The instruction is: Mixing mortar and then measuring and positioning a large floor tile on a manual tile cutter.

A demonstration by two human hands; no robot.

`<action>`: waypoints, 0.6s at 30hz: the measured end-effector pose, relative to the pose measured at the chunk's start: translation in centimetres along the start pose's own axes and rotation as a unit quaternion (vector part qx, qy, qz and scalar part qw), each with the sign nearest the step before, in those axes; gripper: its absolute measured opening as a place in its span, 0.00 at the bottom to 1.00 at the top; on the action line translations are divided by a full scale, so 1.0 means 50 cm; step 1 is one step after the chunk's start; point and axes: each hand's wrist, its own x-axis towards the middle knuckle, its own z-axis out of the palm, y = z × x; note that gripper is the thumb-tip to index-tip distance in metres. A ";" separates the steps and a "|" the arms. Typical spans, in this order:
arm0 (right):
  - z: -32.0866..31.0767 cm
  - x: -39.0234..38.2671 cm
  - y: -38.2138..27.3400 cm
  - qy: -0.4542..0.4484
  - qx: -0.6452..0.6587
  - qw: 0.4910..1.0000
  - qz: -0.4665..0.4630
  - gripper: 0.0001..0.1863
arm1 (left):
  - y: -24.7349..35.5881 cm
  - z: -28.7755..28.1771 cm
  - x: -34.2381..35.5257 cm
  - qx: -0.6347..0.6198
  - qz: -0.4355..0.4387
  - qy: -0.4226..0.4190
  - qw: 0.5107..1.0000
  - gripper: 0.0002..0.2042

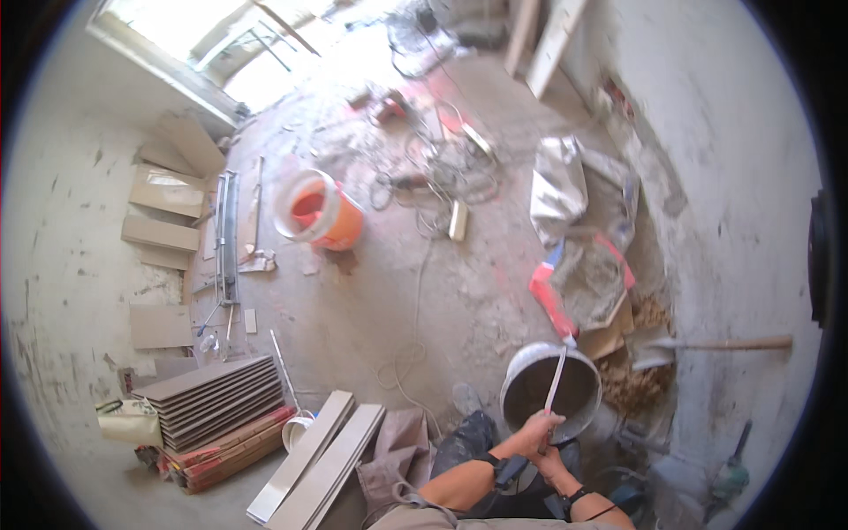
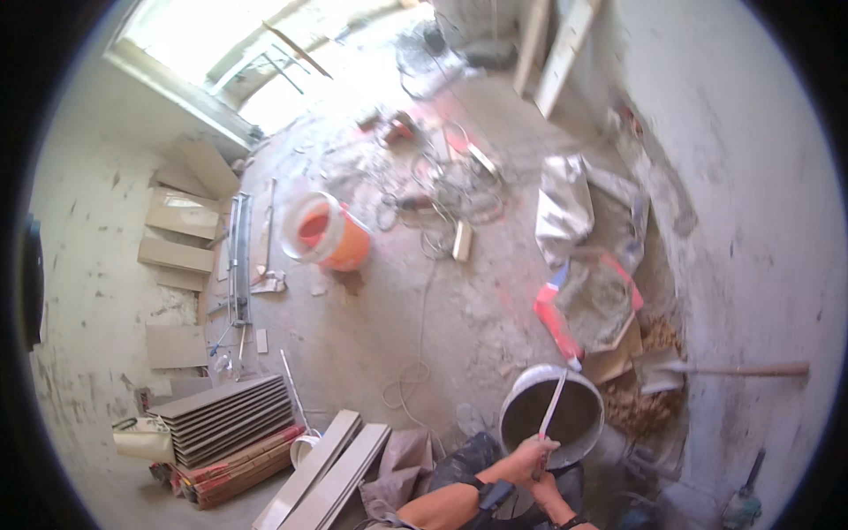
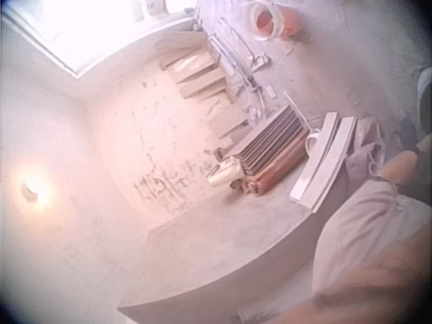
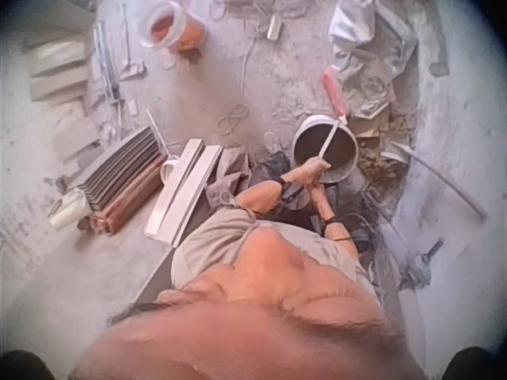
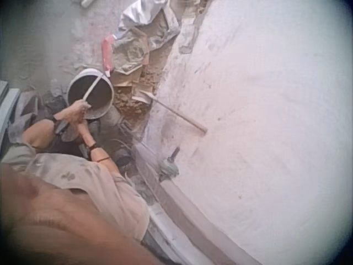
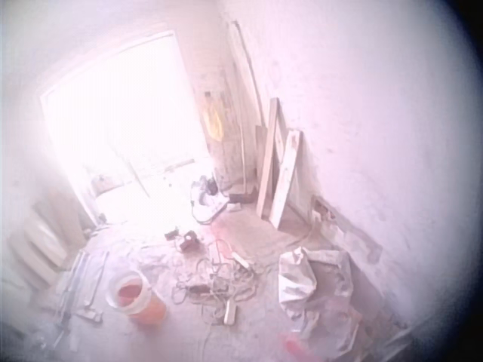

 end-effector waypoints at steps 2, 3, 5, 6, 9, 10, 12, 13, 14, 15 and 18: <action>0.014 0.024 -0.012 0.063 -0.041 0.996 -0.049 0.18 | 0.035 0.017 -0.024 -0.013 0.057 0.048 0.997 0.07; 0.067 0.020 -0.058 0.072 -0.061 0.988 -0.125 0.17 | 0.042 -0.016 -0.033 -0.006 0.026 0.057 0.998 0.08; 0.091 -0.021 -0.123 -0.004 0.012 1.000 0.016 0.15 | 0.085 -0.064 -0.086 -0.020 -0.017 0.064 0.998 0.09; 0.106 -0.052 -0.140 -0.047 0.000 0.998 0.035 0.14 | 0.091 -0.083 -0.134 -0.031 -0.013 0.066 0.997 0.09; 0.194 -0.186 -0.333 -0.076 -0.092 0.992 0.031 0.16 | 0.126 -0.120 -0.263 -0.137 0.045 0.037 0.989 0.10; 0.203 -0.190 -0.359 -0.085 -0.113 0.990 0.023 0.16 | 0.140 -0.135 -0.318 -0.180 0.048 0.010 0.982 0.08; 0.219 -0.196 -0.394 -0.177 -0.340 0.923 -0.026 0.22 | 0.164 -0.159 -0.415 -0.235 0.077 -0.019 0.969 0.06; 0.228 -0.187 -0.383 -0.183 -0.360 0.914 -0.038 0.22 | 0.162 -0.168 -0.452 -0.303 0.087 -0.002 0.949 0.07; 0.250 -0.171 -0.355 -0.222 -0.394 0.892 -0.002 0.18 | 0.154 -0.189 -0.490 -0.368 0.096 0.017 0.925 0.08; 0.286 -0.170 -0.377 -0.259 -0.430 0.865 0.033 0.16 | 0.141 -0.216 -0.507 -0.409 0.114 0.019 0.905 0.07; 0.399 -0.226 -0.529 -0.351 -0.591 0.726 -0.018 0.28 | 0.093 -0.294 -0.550 -0.521 0.165 0.050 0.836 0.05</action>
